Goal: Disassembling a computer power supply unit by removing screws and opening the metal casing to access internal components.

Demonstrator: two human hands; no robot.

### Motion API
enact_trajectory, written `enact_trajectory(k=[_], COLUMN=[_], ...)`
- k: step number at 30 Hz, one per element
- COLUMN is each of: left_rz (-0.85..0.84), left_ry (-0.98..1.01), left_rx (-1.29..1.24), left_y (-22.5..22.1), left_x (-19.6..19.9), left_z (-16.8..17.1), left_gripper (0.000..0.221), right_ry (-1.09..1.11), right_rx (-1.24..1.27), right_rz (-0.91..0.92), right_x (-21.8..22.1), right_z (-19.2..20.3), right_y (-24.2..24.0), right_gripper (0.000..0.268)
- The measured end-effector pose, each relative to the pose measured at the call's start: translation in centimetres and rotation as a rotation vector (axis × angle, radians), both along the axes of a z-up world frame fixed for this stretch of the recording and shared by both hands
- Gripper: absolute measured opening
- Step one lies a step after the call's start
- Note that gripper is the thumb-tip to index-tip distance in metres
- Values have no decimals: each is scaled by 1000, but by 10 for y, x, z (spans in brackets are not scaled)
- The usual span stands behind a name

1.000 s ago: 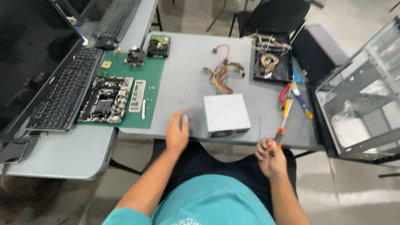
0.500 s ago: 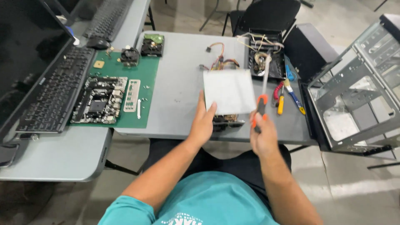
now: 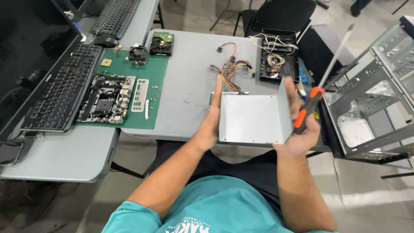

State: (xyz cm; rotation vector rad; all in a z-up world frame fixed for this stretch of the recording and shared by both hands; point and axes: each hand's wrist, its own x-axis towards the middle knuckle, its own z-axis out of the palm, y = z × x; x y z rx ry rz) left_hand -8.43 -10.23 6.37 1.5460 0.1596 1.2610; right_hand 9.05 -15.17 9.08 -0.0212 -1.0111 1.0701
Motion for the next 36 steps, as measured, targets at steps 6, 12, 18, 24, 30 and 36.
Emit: enact_trajectory(k=[6,12,18,24,30,36], left_rz=[-46,-65,322,747,712,522], left_ry=[118,-84,-364,30,31,-229], left_rx=[-1179,-1547,-1354,-1365,-1373,-1231], left_y=[-30,1,139,245,276,219], left_x=[-9,-11,-6,12,27,27], left_z=[55,-8,-58,-90,-98,-13], left_gripper=[86,79,25,26,63,49], right_ry=[-53,34,208,382,223,144], right_rx=[-118,-122,-512,-797,-819,-811], right_rz=[-93,-114,-384,-497,-480,-430], right_x=[12,30,47,67,81,80], right_z=[-32,-23,-50,-106,-140,-148], right_y=[3,0,-26,-49,-70,-77], right_gripper=[25,27,26,30,23,22])
